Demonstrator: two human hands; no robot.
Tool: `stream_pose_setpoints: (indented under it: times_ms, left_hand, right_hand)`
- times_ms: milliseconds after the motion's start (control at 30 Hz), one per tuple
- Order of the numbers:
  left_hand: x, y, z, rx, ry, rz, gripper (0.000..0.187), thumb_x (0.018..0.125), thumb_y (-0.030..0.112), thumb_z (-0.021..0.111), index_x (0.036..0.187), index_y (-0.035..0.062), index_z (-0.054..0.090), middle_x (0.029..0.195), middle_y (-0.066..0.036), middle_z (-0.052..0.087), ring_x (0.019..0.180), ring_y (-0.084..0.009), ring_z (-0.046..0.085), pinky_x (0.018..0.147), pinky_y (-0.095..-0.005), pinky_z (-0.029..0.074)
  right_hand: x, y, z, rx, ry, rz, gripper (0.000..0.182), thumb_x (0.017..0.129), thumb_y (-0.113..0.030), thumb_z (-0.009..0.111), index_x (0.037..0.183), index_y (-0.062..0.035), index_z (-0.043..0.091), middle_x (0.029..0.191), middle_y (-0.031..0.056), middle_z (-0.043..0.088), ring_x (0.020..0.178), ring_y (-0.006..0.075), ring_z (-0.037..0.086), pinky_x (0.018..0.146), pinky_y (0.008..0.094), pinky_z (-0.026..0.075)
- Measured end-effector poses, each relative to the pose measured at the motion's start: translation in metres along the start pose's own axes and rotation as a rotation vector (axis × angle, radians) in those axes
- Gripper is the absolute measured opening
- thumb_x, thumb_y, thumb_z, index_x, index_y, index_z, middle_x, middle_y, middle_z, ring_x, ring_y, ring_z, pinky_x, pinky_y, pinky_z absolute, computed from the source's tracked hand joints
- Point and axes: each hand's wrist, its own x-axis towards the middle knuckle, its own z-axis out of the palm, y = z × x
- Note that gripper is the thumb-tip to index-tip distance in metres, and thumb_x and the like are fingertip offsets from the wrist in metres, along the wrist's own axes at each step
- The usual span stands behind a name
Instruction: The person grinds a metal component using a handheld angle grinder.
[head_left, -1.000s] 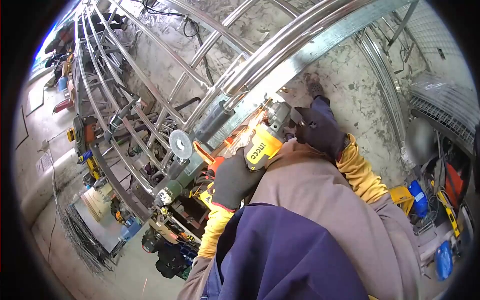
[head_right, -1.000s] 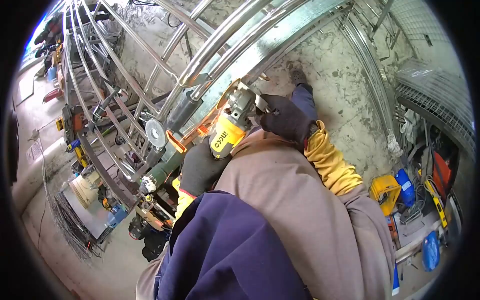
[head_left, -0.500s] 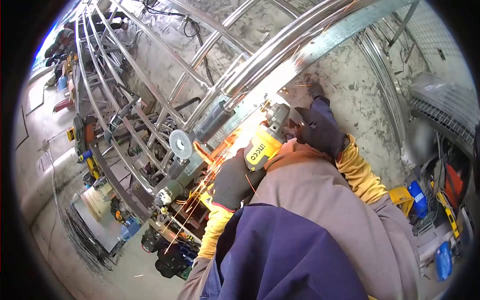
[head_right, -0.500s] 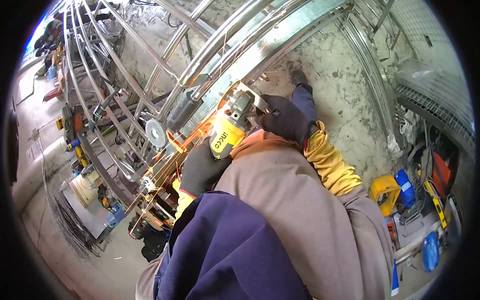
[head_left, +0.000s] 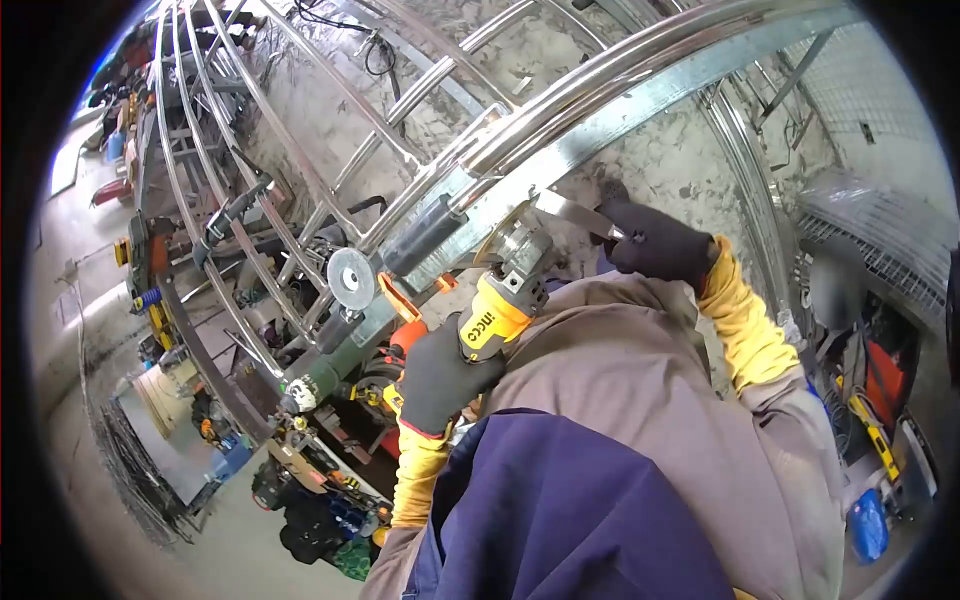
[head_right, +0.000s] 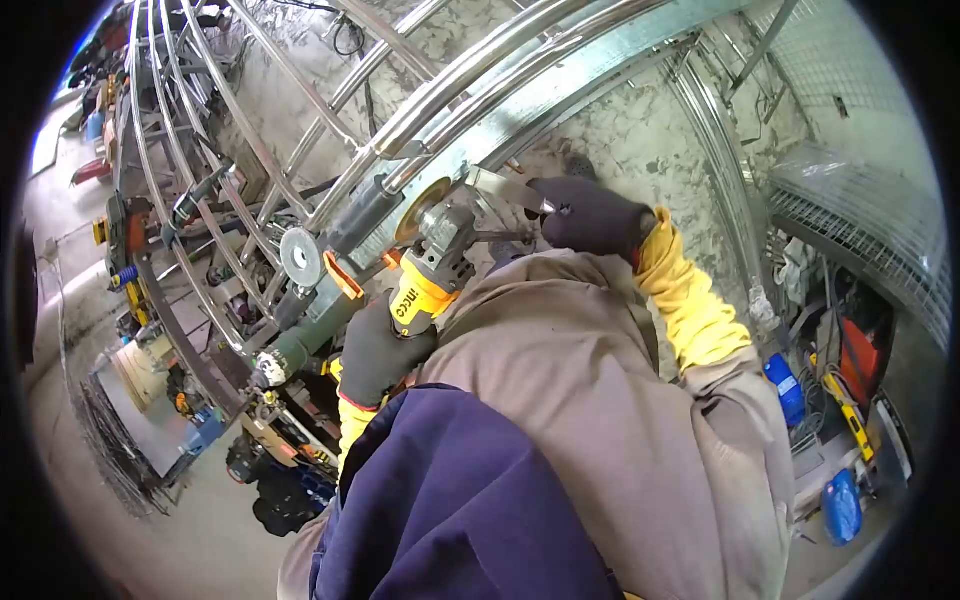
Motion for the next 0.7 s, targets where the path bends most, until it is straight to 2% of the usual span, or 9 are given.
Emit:
stream_pose_setpoints:
  times_ms: [67,133,200,233,400,567,667,700]
  left_hand:
    - [0.002,-0.004,0.009,0.037,-0.009,0.010,0.047,0.080,0.036,0.086,0.114,0.0045,0.074,0.089,-0.019,0.078,0.083,-0.0397,0.078,0.074,-0.0474,0.061]
    - [0.001,-0.016,0.019,0.061,0.042,0.051,0.047,0.080,0.038,0.086,0.113,0.0064,0.075,0.088,-0.019,0.078,0.082,-0.0402,0.078,0.074,-0.0480,0.061]
    - [-0.003,-0.022,0.026,0.033,0.062,0.030,0.045,0.081,0.039,0.085,0.113,0.0086,0.075,0.089,-0.019,0.078,0.083,-0.0406,0.078,0.073,-0.0489,0.060]
    - [-0.003,-0.021,0.028,0.031,0.045,-0.024,0.044,0.082,0.039,0.084,0.112,0.0096,0.075,0.090,-0.019,0.078,0.085,-0.0414,0.077,0.075,-0.0498,0.060]
    - [-0.008,-0.025,0.050,-0.026,0.102,-0.057,0.044,0.082,0.039,0.084,0.113,0.0098,0.074,0.094,-0.019,0.078,0.089,-0.0423,0.077,0.077,-0.0501,0.060]
    - [-0.015,-0.006,0.065,-0.085,0.123,-0.173,0.045,0.081,0.038,0.084,0.114,0.0093,0.074,0.095,-0.019,0.079,0.091,-0.0424,0.077,0.078,-0.0498,0.060]
    - [-0.022,0.005,0.075,-0.124,0.153,-0.210,0.044,0.079,0.036,0.084,0.113,0.0091,0.074,0.095,-0.018,0.079,0.091,-0.0417,0.077,0.079,-0.0491,0.060]
    - [-0.025,0.009,0.076,-0.136,0.146,-0.239,0.044,0.079,0.036,0.084,0.113,0.0090,0.075,0.095,-0.018,0.079,0.091,-0.0410,0.078,0.079,-0.0482,0.061]
  right_hand:
    - [0.010,-0.010,-0.027,-0.062,-0.213,0.048,0.031,0.087,-0.012,0.065,0.116,-0.0010,0.067,0.082,0.0065,0.064,0.071,0.0150,0.061,0.065,0.0343,0.050]
    - [0.021,-0.018,-0.035,-0.022,-0.231,0.016,0.030,0.088,-0.011,0.065,0.117,-0.0025,0.068,0.080,0.0033,0.062,0.067,0.0133,0.058,0.061,0.0329,0.048]
    - [0.034,-0.033,-0.046,-0.233,-0.295,0.108,0.030,0.090,-0.011,0.064,0.119,-0.0040,0.069,0.079,0.0022,0.063,0.065,0.0116,0.057,0.060,0.0316,0.048]
    - [0.041,-0.033,-0.049,-0.240,-0.329,0.214,0.034,0.089,-0.010,0.064,0.122,-0.0045,0.069,0.081,0.0022,0.065,0.065,0.0108,0.057,0.059,0.0310,0.048]
    - [0.064,-0.030,-0.061,-0.339,-0.377,0.101,0.044,0.087,-0.010,0.065,0.131,-0.0058,0.070,0.080,0.0024,0.067,0.063,0.0117,0.060,0.057,0.0313,0.049]
    - [0.075,-0.052,-0.071,-0.332,-0.515,0.272,0.049,0.086,-0.014,0.066,0.135,-0.0093,0.070,0.078,0.0012,0.065,0.062,0.0095,0.059,0.056,0.0285,0.048]
    - [0.084,-0.042,-0.079,-0.252,-0.566,0.305,0.047,0.088,-0.015,0.066,0.134,-0.0102,0.070,0.078,-0.0004,0.064,0.063,0.0079,0.057,0.055,0.0266,0.046]
    - [0.091,-0.034,-0.079,-0.313,-0.603,0.361,0.045,0.088,-0.016,0.067,0.133,-0.0100,0.071,0.079,-0.0003,0.065,0.064,0.0080,0.057,0.055,0.0264,0.046]
